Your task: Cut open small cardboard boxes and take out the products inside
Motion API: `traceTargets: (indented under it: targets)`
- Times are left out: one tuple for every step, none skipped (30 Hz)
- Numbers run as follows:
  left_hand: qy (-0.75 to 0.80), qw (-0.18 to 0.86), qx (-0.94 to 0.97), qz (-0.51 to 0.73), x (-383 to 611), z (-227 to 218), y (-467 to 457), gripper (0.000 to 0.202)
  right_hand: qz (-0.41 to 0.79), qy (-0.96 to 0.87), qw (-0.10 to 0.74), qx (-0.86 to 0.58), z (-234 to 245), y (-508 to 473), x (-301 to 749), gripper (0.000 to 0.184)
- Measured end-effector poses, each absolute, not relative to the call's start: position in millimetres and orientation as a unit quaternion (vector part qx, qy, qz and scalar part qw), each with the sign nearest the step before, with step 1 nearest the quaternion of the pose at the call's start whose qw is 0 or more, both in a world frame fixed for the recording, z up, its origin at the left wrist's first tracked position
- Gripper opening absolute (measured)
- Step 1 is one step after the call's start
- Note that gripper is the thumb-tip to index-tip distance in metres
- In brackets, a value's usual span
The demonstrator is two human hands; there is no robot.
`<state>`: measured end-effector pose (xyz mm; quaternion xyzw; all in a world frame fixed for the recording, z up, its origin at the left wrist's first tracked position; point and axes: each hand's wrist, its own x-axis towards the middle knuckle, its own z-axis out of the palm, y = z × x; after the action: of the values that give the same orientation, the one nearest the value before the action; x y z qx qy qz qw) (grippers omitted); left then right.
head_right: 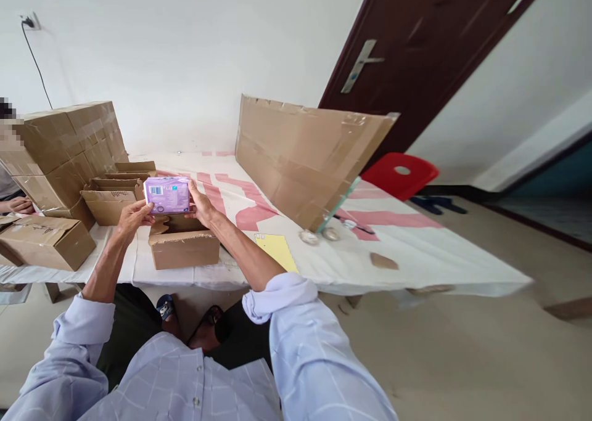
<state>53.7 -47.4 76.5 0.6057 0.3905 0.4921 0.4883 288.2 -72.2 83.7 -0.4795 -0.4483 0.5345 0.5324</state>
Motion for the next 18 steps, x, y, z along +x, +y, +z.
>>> traceTargets:
  targets:
    - [0.390,0.488,0.606,0.492,53.7,77.8,-47.2,0.073,0.534,-0.449,0.535,-0.476,85.7,-73.1,288.2,0.071]
    - [0.389,0.487,0.607,0.493,53.7,79.4,-47.0,0.073,0.534,-0.451,0.537,-0.472,88.1,-74.1,288.3,0.070]
    - [0.389,0.487,0.607,0.493,53.9,81.2,-46.9,0.074,0.534,-0.454,0.539,-0.468,91.0,-75.1,288.4,0.069]
    - [0.388,0.486,0.607,0.494,54.2,83.2,-47.0,0.074,0.532,-0.458,0.539,-0.465,94.2,-76.2,288.7,0.069]
    - [0.388,0.486,0.607,0.495,54.6,85.5,-47.3,0.075,0.530,-0.463,0.539,-0.464,97.6,-77.3,289.0,0.070]
    - [0.387,0.485,0.607,0.496,54.9,88.1,-47.8,0.076,0.527,-0.468,0.537,-0.464,101.3,-78.4,289.3,0.072]
    - [0.385,0.484,0.610,0.495,55.2,91.1,-48.4,0.076,0.522,-0.476,0.535,-0.464,105.1,-79.7,289.8,0.074]
    - [0.381,0.480,0.615,0.496,55.2,94.4,-49.3,0.076,0.516,-0.484,0.534,-0.463,109.0,-81.2,290.5,0.078]
    - [0.374,0.474,0.623,0.497,54.8,98.1,-50.1,0.075,0.508,-0.496,0.534,-0.459,113.1,-83.1,291.3,0.080]
    - [0.366,0.466,0.633,0.499,53.8,102.1,-50.9,0.074,0.498,-0.511,0.536,-0.452,117.2,-85.4,292.3,0.082]
    - [0.355,0.459,0.641,0.503,52.2,106.5,-51.6,0.072,0.484,-0.528,0.539,-0.443,121.4,-88.2,293.5,0.084]
    - [0.345,0.456,0.645,0.507,49.9,111.1,-52.2,0.071,0.467,-0.548,0.542,-0.432,125.6,-91.5,294.8,0.084]
    - [0.335,0.457,0.645,0.512,47.1,115.9,-52.7,0.071,0.446,-0.571,0.545,-0.422,129.7,-95.3,296.0,0.083]
    - [0.327,0.464,0.642,0.515,43.9,120.7,-53.4,0.072,0.422,-0.595,0.547,-0.410,133.5,-99.3,297.0,0.083]
    - [0.320,0.473,0.638,0.517,40.6,125.5,-54.4,0.074,0.398,-0.618,0.548,-0.399,136.9,-103.3,297.7,0.082]
    - [0.312,0.483,0.634,0.517,37.5,130.1,-56.1,0.077,0.374,-0.640,0.548,-0.388,139.7,-107.2,297.9,0.083]
    - [0.304,0.490,0.633,0.517,34.7,134.4,-58.5,0.078,0.354,-0.660,0.543,-0.379,141.6,-110.9,297.6,0.086]
    - [0.297,0.495,0.632,0.517,32.5,138.2,-61.5,0.079,0.336,-0.678,0.537,-0.373,142.5,-114.2,296.8,0.089]
